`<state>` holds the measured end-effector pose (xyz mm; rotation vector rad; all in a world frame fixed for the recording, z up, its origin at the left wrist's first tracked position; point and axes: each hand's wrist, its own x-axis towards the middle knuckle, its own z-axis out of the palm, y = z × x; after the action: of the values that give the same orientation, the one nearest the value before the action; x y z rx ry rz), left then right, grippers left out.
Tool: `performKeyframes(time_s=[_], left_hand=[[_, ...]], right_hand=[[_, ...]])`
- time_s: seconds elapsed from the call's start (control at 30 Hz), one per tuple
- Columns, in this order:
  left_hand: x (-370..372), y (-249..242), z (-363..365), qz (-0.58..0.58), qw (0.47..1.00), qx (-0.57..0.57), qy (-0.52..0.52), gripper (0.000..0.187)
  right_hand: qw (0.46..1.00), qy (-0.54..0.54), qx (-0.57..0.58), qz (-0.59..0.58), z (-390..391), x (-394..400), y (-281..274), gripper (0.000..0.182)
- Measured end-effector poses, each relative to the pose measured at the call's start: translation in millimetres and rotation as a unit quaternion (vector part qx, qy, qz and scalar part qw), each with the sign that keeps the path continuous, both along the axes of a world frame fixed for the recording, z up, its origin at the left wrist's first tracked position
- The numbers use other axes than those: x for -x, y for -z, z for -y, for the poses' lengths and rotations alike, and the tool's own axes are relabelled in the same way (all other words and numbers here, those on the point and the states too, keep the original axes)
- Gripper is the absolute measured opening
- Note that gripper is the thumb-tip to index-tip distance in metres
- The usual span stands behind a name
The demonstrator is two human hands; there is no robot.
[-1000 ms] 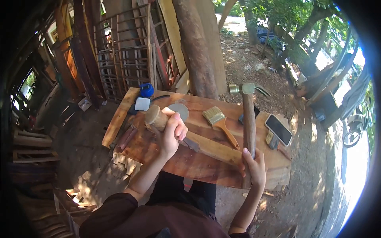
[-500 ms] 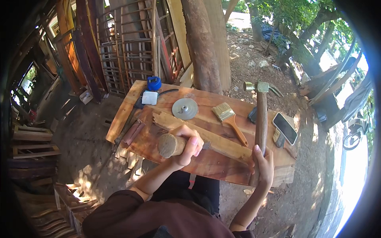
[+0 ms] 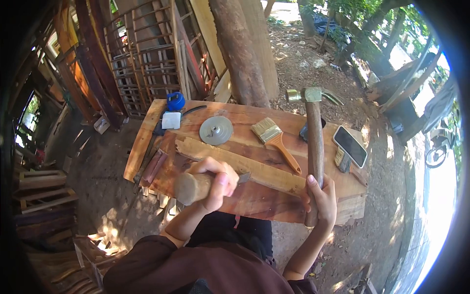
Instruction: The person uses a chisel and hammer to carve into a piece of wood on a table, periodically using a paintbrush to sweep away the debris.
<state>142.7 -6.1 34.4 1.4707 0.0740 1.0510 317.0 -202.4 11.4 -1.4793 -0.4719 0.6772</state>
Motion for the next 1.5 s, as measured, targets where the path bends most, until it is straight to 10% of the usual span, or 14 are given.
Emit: performKeyframes(time_s=[0.33,0.67,0.87,1.07,1.23,1.5], left_hand=[[-25,-12,-36,0.094,0.959,0.260,-0.060,0.023],[-10,-52,-28,0.148,0.981,0.112,0.056,0.020],[-34,-45,-47,-0.011,0.996,0.078,0.043,0.017],[55,-23,-76,-0.018,0.965,-0.252,-0.064,0.008],[76,-41,-49,0.012,0.817,-0.575,-0.037,0.031],[23,-61,-91,-0.045,0.661,-0.749,-0.020,0.038]], right_hand=[[0.999,0.004,0.018,-0.041,0,-1,-11,0.033],[0.999,-0.007,0.009,-0.045,0,0,-10,0.034],[0.999,-0.006,0.007,-0.031,0,4,-13,0.034],[1.000,-0.005,0.012,-0.020,1,6,-15,0.036],[0.999,-0.016,0.044,0.017,-2,10,-21,0.034],[0.978,0.017,0.151,0.146,36,14,-35,0.035]])
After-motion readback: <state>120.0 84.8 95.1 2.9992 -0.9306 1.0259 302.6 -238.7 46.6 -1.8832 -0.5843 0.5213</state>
